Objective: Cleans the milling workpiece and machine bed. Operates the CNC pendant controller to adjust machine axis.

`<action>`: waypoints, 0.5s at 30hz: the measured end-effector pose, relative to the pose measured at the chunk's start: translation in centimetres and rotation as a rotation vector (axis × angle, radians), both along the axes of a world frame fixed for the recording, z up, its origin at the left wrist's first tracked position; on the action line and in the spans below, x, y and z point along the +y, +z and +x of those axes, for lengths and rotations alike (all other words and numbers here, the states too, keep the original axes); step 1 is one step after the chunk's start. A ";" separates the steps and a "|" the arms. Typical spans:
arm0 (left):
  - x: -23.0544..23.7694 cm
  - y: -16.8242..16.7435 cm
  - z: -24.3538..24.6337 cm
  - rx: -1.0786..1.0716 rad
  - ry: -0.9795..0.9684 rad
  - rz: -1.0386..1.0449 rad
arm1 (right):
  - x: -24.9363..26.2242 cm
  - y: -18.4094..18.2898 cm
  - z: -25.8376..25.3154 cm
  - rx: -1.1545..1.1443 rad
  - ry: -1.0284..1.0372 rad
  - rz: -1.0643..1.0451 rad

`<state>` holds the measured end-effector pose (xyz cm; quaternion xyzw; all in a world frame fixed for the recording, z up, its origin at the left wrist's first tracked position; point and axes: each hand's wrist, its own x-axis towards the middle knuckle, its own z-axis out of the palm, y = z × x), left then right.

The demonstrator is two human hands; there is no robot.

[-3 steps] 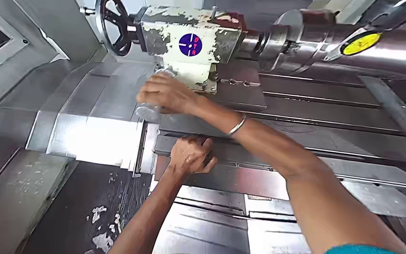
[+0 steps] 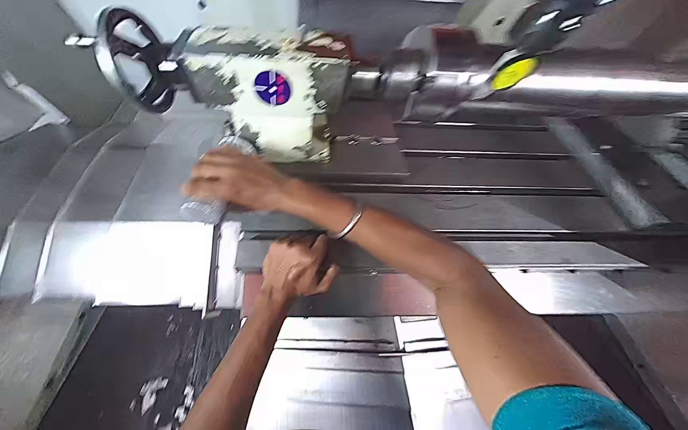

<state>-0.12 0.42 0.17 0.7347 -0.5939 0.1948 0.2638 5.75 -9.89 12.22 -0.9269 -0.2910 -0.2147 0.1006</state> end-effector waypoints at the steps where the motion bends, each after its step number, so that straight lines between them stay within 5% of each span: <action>1: -0.4 -0.1 0.0 -0.009 -0.009 -0.010 | 0.0 -2.0 0.9 -0.121 0.028 0.050; 4: -0.5 -0.6 0.0 -0.038 -0.008 -0.029 | 0.0 -5.2 2.8 -0.271 0.081 0.087; 15: -0.6 -0.2 -0.2 -0.041 -0.004 -0.007 | -0.6 -3.9 2.0 -0.127 0.044 0.054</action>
